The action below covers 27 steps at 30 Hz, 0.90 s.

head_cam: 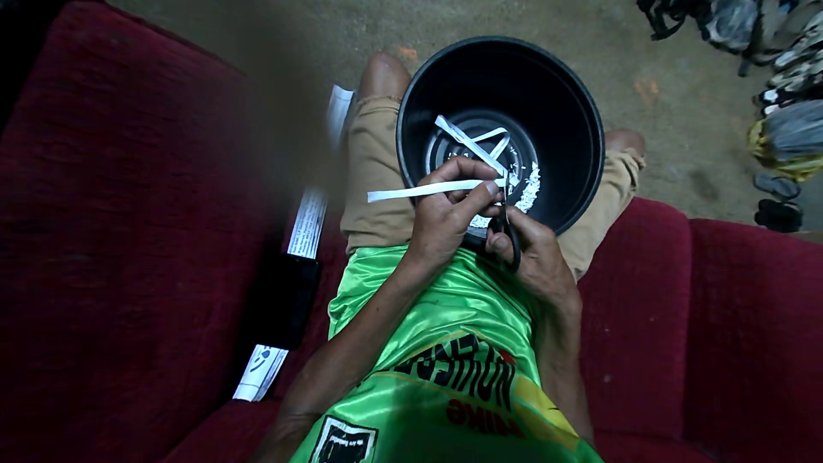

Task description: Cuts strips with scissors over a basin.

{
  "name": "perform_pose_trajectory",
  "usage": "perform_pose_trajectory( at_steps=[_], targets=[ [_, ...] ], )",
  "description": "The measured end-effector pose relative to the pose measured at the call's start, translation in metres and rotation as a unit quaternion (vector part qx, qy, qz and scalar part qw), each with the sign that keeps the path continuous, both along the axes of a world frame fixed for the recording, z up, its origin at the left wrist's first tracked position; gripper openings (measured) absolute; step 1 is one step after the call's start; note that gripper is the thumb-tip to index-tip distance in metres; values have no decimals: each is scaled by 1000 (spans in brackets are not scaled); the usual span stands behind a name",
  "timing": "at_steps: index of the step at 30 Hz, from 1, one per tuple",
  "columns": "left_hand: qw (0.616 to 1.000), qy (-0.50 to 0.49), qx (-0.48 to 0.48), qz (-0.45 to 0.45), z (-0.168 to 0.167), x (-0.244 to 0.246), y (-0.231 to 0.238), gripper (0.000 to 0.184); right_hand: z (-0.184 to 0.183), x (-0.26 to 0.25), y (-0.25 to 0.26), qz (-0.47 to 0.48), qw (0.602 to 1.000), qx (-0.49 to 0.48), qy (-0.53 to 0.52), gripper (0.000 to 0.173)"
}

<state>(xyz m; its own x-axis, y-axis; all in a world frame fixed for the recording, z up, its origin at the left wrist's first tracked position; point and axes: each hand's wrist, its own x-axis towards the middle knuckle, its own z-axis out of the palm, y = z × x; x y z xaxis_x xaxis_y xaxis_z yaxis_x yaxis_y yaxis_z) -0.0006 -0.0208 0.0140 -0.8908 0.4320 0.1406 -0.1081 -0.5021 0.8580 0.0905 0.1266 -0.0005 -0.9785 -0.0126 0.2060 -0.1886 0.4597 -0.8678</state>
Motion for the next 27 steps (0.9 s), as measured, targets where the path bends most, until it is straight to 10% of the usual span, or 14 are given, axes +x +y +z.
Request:
perform_pose_trajectory(
  at_steps=[27],
  targets=[
    [1000,1,-11,-3,0,2,1,12,1,1,-1,-4,1000,2,-4,43]
  ],
)
